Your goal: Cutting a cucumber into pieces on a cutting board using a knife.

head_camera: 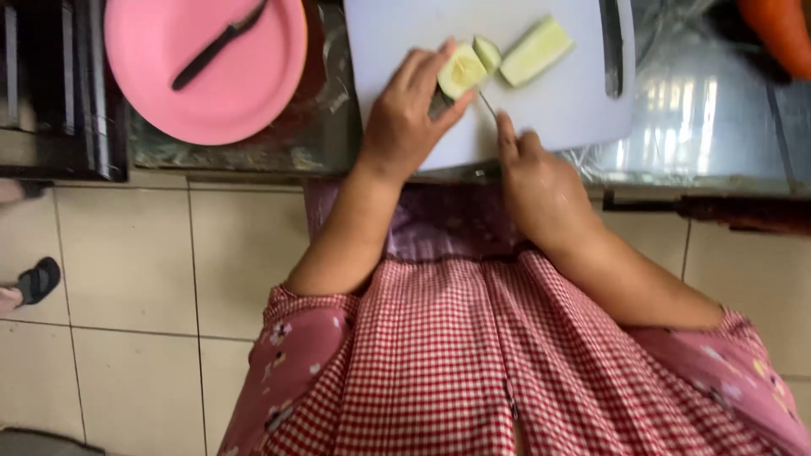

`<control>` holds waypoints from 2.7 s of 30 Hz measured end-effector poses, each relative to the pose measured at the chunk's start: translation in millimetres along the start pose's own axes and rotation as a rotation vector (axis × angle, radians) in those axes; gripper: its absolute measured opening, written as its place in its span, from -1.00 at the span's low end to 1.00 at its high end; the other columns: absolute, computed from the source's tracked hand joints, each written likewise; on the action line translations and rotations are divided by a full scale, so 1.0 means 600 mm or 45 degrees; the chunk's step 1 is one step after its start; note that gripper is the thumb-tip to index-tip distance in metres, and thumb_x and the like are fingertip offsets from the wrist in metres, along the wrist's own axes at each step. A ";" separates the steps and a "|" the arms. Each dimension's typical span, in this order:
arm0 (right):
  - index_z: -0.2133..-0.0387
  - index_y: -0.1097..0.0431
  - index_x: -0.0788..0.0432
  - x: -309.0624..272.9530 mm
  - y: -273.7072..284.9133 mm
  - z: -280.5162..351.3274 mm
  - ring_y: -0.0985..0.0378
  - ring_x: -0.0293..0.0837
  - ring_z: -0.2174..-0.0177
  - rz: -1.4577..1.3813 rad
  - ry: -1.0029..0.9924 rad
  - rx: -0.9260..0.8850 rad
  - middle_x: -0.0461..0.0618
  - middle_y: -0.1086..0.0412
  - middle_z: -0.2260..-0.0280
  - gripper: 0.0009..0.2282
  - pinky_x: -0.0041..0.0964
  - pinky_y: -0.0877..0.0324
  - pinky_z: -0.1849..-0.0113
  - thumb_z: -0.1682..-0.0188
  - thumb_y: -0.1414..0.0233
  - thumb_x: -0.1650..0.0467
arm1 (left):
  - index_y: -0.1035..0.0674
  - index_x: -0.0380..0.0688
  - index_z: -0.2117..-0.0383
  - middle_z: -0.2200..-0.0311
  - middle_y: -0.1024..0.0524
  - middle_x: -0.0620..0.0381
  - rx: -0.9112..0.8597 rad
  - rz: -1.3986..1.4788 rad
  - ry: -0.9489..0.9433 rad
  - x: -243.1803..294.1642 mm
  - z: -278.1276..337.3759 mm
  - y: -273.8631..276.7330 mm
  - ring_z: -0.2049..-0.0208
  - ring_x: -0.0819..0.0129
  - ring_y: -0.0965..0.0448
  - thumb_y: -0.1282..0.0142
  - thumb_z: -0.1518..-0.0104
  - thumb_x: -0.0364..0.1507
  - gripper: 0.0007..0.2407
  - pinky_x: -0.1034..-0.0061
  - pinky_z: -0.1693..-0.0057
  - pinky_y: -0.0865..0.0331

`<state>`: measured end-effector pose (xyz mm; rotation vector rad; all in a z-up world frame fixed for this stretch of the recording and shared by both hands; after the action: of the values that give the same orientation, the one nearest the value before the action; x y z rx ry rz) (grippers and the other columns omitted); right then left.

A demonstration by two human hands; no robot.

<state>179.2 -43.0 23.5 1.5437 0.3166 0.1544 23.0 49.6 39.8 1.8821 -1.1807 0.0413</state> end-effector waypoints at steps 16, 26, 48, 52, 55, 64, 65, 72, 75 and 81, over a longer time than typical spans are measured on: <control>-0.08 -0.54 0.16 0.095 0.098 0.044 -0.55 0.06 0.49 -0.331 -0.099 0.290 0.12 -0.51 0.39 -0.72 -0.09 -0.45 0.45 -0.10 -0.13 0.50 | -0.46 0.02 -0.24 -0.09 -0.47 0.11 -0.281 0.187 0.104 -0.013 -0.009 0.021 -0.09 0.22 -0.59 -0.48 -0.19 -0.36 -0.49 0.43 -0.18 -0.56; -0.24 -0.33 0.32 0.049 0.111 0.036 -0.56 0.07 0.44 -0.670 -0.051 0.373 0.25 -0.47 0.26 -0.58 -0.13 -0.47 0.38 -0.07 -0.04 0.62 | -0.48 -0.07 -0.25 -0.03 -0.45 0.08 -0.174 0.344 0.109 -0.001 -0.003 0.029 -0.05 0.30 -0.58 -0.40 -0.19 -0.52 -0.52 0.46 -0.16 -0.61; -0.30 -0.15 0.42 -0.026 0.103 0.024 -0.50 0.17 0.51 -0.329 0.038 0.206 0.24 -0.37 0.29 -0.35 -0.05 -0.46 0.46 0.15 -0.10 0.55 | -0.54 -0.26 -0.10 0.17 -0.53 0.10 0.108 0.168 0.231 -0.002 0.014 0.036 0.25 0.40 -0.60 -0.47 -0.13 -0.43 -0.56 0.55 0.13 -0.58; -0.31 -0.14 0.40 -0.030 0.088 0.011 -0.50 0.15 0.53 -0.238 0.016 0.152 0.24 -0.38 0.27 -0.36 -0.07 -0.45 0.49 0.14 -0.09 0.55 | -0.52 -0.26 -0.09 0.16 -0.51 0.08 0.117 0.170 0.170 0.006 0.012 0.039 0.24 0.39 -0.58 -0.46 -0.14 -0.44 -0.57 0.54 0.10 -0.58; -0.33 -0.13 0.39 -0.033 0.082 0.007 -0.50 0.13 0.52 -0.189 0.025 0.131 0.24 -0.38 0.25 -0.38 -0.10 -0.46 0.48 0.09 -0.05 0.57 | -0.51 -0.25 -0.12 0.13 -0.50 0.09 0.116 0.225 0.191 0.000 0.017 0.040 0.22 0.41 -0.61 -0.46 -0.16 -0.45 -0.56 0.57 0.06 -0.61; -0.32 -0.08 0.47 -0.036 0.056 -0.003 -0.51 0.16 0.51 -0.144 0.046 0.071 0.28 -0.36 0.25 -0.35 -0.10 -0.46 0.49 0.15 0.00 0.54 | -0.48 -0.26 -0.14 0.07 -0.48 0.08 0.138 0.274 0.161 -0.007 0.017 0.034 0.14 0.37 -0.64 -0.43 -0.21 -0.46 -0.58 0.56 0.00 -0.62; -0.32 -0.08 0.47 -0.036 0.061 0.002 -0.51 0.16 0.51 -0.140 0.045 0.082 0.28 -0.36 0.25 -0.35 -0.10 -0.46 0.49 0.15 0.00 0.54 | -0.48 -0.26 -0.14 0.07 -0.48 0.08 0.143 0.273 0.151 -0.003 0.018 0.033 0.14 0.37 -0.64 -0.43 -0.21 -0.46 -0.58 0.56 0.00 -0.62; -0.32 -0.06 0.46 -0.037 0.037 0.001 -0.52 0.14 0.50 -0.115 0.061 0.033 0.26 -0.35 0.27 -0.34 -0.10 -0.47 0.50 0.17 0.02 0.54 | -0.48 -0.27 -0.12 0.10 -0.48 0.05 0.085 0.219 0.148 0.001 0.019 0.037 0.16 0.33 -0.62 -0.43 -0.18 -0.46 -0.57 0.55 0.02 -0.62; -0.32 -0.07 0.45 -0.038 0.044 -0.001 -0.52 0.12 0.52 -0.068 0.075 0.059 0.24 -0.35 0.28 -0.34 -0.12 -0.47 0.51 0.17 0.02 0.53 | -0.47 -0.26 -0.12 0.10 -0.48 0.05 0.094 0.179 0.116 0.000 0.015 0.036 0.14 0.33 -0.63 -0.43 -0.18 -0.45 -0.57 0.53 0.00 -0.63; -0.30 -0.08 0.44 -0.039 0.000 -0.008 -0.52 0.06 0.58 0.025 0.073 -0.042 0.21 -0.36 0.32 -0.37 -0.15 -0.47 0.54 0.14 0.03 0.51 | -0.48 -0.25 -0.12 0.11 -0.49 0.04 0.068 0.190 0.158 0.007 0.020 0.038 0.18 0.29 -0.60 -0.43 -0.17 -0.45 -0.57 0.49 0.03 -0.61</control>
<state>155.5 -45.3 26.1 1.5120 0.3426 0.2188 3.8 34.7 49.3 1.8062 -1.2423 0.2705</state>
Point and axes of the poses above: each hand's wrist, its own z-axis away from the middle knuckle, its own y-axis out of the back of the hand, x = y × z, the point moved 7 cm from there along -z, towards the middle knuckle
